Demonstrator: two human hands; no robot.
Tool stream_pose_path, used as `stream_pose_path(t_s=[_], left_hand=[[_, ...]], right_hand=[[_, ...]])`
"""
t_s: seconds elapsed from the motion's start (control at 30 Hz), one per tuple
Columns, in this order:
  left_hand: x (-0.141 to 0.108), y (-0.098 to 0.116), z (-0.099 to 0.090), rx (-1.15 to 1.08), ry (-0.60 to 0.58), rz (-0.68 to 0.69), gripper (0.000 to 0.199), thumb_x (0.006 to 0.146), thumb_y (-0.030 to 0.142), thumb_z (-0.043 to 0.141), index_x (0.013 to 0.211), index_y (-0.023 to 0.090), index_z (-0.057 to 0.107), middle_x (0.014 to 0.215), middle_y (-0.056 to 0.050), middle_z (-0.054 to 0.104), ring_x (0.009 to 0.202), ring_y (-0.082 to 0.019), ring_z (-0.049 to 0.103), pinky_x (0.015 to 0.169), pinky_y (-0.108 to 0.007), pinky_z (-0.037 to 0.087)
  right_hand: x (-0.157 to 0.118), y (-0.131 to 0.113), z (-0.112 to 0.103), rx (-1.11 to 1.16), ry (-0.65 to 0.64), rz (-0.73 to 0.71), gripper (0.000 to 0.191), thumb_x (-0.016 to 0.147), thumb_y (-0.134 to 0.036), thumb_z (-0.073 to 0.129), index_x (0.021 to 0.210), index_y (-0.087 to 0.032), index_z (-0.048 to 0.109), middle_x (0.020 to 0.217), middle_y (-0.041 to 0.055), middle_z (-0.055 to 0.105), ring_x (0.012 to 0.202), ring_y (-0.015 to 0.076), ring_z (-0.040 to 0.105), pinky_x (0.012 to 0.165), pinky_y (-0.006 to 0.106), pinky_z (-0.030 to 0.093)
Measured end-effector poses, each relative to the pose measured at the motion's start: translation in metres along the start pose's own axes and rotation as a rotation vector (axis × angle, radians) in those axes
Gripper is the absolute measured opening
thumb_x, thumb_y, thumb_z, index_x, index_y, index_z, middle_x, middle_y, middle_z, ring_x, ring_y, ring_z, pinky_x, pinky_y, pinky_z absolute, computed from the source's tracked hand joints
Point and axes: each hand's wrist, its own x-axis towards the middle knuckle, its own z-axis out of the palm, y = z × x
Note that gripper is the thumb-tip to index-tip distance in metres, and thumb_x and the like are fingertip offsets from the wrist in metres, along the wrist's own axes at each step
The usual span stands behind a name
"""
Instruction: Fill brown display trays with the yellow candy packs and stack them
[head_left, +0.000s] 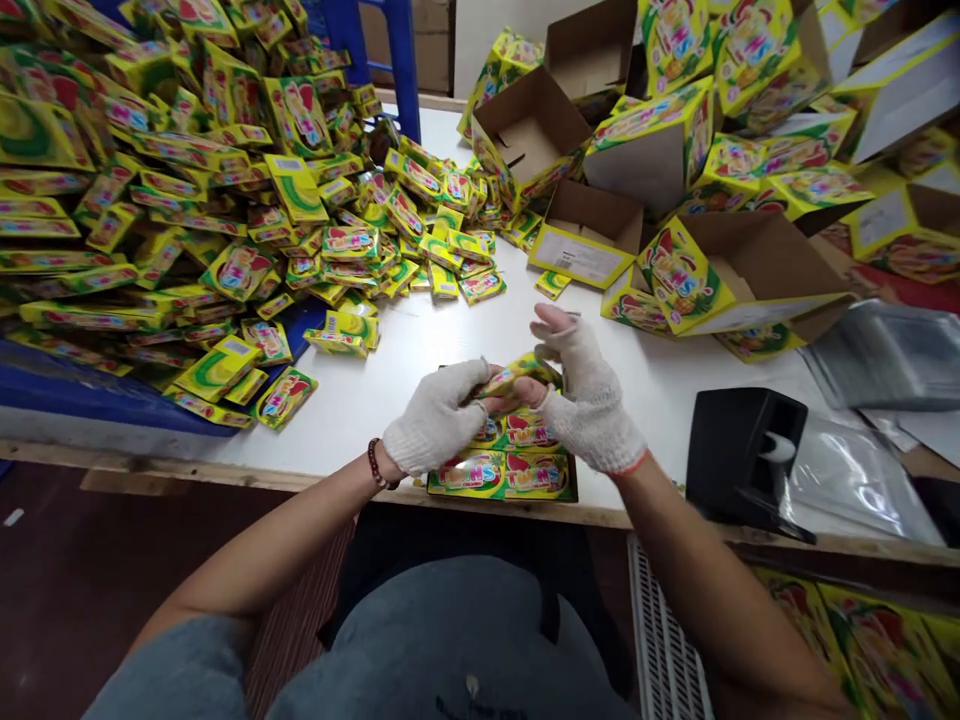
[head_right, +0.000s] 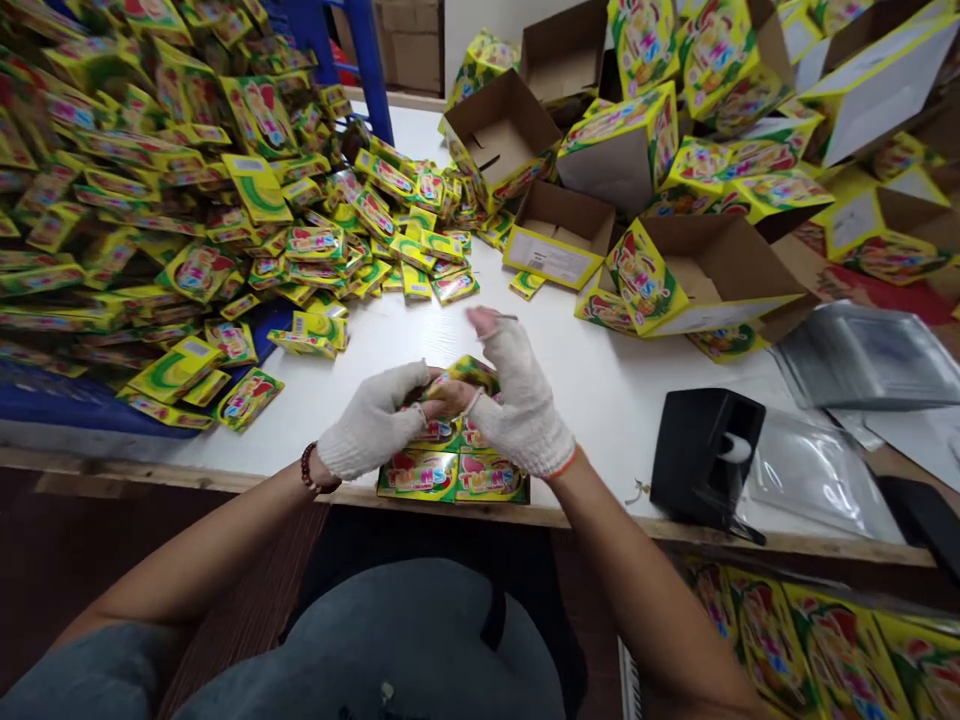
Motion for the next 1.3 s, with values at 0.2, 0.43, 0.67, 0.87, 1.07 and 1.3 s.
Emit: stream_pose_path(t_s=[0.2, 0.43, 0.67, 0.87, 1.07, 1.3], left_hand=[[-0.004, -0.011, 0.000, 0.343, -0.034, 0.234, 0.027, 0.095, 0.032, 0.053, 0.114, 0.019, 0.066, 0.101, -0.007, 0.070, 0.093, -0.021, 0.064, 0.083, -0.035, 0.050], [-0.019, -0.029, 0.005, 0.719, -0.456, 0.590, 0.042, 0.094, 0.045, 0.052, 0.126, 0.020, 0.060, 0.136, -0.015, 0.058, 0.132, -0.038, 0.044, 0.114, -0.063, 0.025], [-0.029, -0.033, 0.013, 0.593, -0.429, 0.587, 0.036, 0.096, 0.047, 0.047, 0.107, 0.018, 0.064, 0.110, -0.013, 0.068, 0.114, -0.031, 0.056, 0.115, -0.057, 0.029], [-0.024, -0.062, -0.028, 0.467, -0.024, 0.494, 0.029, 0.096, 0.028, 0.046, 0.119, 0.017, 0.060, 0.130, -0.014, 0.061, 0.125, -0.023, 0.055, 0.108, -0.043, 0.044], [0.004, -0.114, -0.139, 0.831, 0.326, -0.198, 0.029, 0.066, 0.009, 0.064, 0.095, 0.012, 0.067, 0.110, -0.016, 0.064, 0.119, -0.040, 0.053, 0.102, -0.059, 0.039], [-0.012, -0.079, -0.088, 0.068, 0.198, -0.149, 0.039, 0.088, 0.034, 0.053, 0.124, 0.020, 0.057, 0.114, -0.009, 0.068, 0.099, -0.022, 0.065, 0.087, -0.040, 0.055]], right_hand=[[-0.012, -0.008, -0.041, -0.350, -0.429, 0.107, 0.026, 0.088, -0.014, 0.047, 0.100, -0.020, 0.070, 0.092, 0.0056, 0.066, 0.084, 0.0192, 0.061, 0.078, 0.032, 0.050], [-0.088, 0.014, -0.002, -0.468, -0.262, 0.183, 0.022, 0.094, -0.022, 0.046, 0.086, -0.019, 0.066, 0.082, 0.0062, 0.066, 0.080, 0.0204, 0.059, 0.076, 0.033, 0.043], [-0.089, 0.013, 0.019, -0.686, -0.321, -0.006, 0.020, 0.095, -0.026, 0.051, 0.082, -0.019, 0.064, 0.083, 0.0074, 0.066, 0.079, 0.0224, 0.055, 0.073, 0.035, 0.034], [-0.090, 0.010, 0.043, -0.795, -0.313, 0.040, 0.012, 0.087, -0.016, 0.055, 0.091, -0.018, 0.065, 0.087, 0.0101, 0.068, 0.079, 0.0250, 0.058, 0.069, 0.035, 0.039], [-0.094, 0.004, 0.044, -0.621, -0.314, 0.141, 0.014, 0.088, -0.015, 0.052, 0.093, -0.018, 0.064, 0.092, 0.0119, 0.068, 0.084, 0.0278, 0.062, 0.072, 0.040, 0.048], [-0.062, 0.016, 0.008, 0.080, 0.010, 0.347, 0.039, 0.093, -0.046, 0.058, 0.124, -0.022, 0.057, 0.120, 0.0111, 0.065, 0.109, 0.0252, 0.065, 0.091, 0.043, 0.056]])
